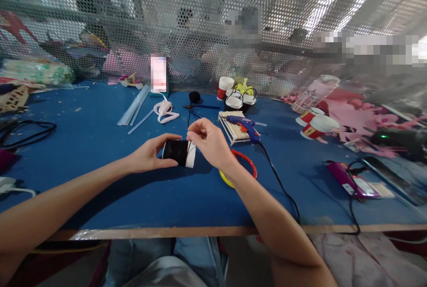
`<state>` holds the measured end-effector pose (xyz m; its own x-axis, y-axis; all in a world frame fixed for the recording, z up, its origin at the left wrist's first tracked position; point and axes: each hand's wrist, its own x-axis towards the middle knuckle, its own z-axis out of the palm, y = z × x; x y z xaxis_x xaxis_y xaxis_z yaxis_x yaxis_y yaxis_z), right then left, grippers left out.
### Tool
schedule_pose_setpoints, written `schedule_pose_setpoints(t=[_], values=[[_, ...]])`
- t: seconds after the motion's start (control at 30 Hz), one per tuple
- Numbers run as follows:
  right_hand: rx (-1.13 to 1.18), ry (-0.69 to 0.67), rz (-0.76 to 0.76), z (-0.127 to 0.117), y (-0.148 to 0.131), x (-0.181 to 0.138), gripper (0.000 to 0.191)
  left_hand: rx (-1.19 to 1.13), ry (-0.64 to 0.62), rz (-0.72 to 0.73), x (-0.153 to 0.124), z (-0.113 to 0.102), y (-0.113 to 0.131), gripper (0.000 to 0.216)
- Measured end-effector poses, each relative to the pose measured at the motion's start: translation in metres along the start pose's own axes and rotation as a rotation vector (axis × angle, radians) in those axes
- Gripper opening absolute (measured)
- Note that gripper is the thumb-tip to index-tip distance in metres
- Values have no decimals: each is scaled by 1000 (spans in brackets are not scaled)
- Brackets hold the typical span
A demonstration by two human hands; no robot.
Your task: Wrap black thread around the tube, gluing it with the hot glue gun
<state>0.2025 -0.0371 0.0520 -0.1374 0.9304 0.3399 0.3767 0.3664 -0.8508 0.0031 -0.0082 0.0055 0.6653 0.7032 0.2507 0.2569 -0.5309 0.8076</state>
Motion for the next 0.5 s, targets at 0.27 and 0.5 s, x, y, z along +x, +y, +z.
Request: schedule_pose_setpoints(t=[0.27,0.5], values=[[-40,58,3,-3,5,2,14,-44,-69,-31,-1,1,3,58],[-90,48,-12,-3,13,5,11,10,-51,53,-2,1,6,58]])
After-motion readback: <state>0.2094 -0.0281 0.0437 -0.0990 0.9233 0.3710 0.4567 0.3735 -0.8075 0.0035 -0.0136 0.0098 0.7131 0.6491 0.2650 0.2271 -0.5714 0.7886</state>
